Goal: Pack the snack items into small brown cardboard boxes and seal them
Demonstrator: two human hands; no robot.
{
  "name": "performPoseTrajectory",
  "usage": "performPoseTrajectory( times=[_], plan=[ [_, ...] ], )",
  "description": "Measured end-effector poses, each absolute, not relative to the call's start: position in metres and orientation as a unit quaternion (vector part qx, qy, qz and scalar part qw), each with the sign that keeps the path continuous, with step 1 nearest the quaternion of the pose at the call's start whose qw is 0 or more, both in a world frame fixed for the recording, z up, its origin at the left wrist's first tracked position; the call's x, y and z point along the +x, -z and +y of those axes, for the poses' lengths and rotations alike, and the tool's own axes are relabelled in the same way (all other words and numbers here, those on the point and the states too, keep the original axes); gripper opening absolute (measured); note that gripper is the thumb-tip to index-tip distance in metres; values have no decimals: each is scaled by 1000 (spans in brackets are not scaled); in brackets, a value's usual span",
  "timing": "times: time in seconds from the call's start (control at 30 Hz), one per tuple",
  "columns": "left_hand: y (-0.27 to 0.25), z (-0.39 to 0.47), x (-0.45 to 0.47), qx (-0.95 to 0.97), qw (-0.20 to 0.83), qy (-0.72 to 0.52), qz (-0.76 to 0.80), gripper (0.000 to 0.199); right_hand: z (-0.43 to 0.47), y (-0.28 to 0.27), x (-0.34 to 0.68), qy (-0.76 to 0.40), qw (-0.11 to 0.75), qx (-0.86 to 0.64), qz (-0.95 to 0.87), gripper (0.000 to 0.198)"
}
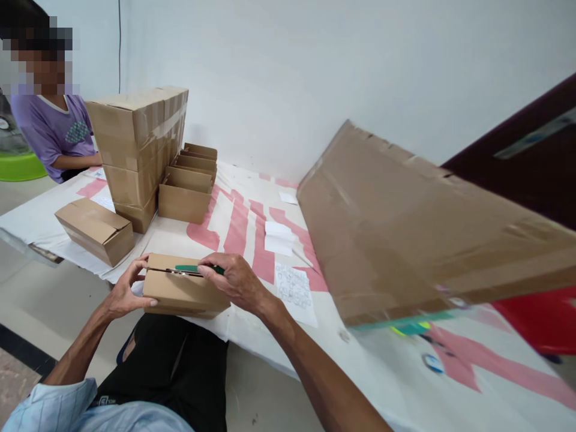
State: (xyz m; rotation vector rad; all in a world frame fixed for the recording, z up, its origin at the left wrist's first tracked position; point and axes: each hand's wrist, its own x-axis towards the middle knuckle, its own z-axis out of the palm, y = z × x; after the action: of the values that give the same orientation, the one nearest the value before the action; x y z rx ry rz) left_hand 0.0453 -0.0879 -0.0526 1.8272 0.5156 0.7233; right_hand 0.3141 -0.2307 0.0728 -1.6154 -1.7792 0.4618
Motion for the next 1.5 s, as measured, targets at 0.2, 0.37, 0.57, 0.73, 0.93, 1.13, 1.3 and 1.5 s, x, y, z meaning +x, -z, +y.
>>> performPoseTrajectory(
  times=[0.2,0.37,0.57,0.73,0.93,1.13,1.3,1.5],
  plan=[
    [52,-88,46,762,533,-303,209,68,-221,-85,310,-156,283,-620,-716,27],
    [50,-89,46,760,538,-299,208,69,-213,-98,312,-111,211,-634,-736,27],
    [51,-87,46,763,535,-291,217,70,-202,-105,314,-72,158,-650,-740,41],
    [52,-84,46,765,532,-293,216,69,-207,-104,319,-57,167,-652,-738,45],
    [54,-81,42,772,525,-281,221,71,-287,-91,391,-53,203,-712,-670,40],
    [54,-77,44,785,512,-276,213,72,-371,37,421,-29,342,-776,-529,39],
    [51,-75,45,784,517,-274,206,71,-391,130,401,35,365,-784,-501,44],
    [50,-74,44,773,525,-283,214,77,-347,84,372,51,457,-730,-506,29]
  ],
)
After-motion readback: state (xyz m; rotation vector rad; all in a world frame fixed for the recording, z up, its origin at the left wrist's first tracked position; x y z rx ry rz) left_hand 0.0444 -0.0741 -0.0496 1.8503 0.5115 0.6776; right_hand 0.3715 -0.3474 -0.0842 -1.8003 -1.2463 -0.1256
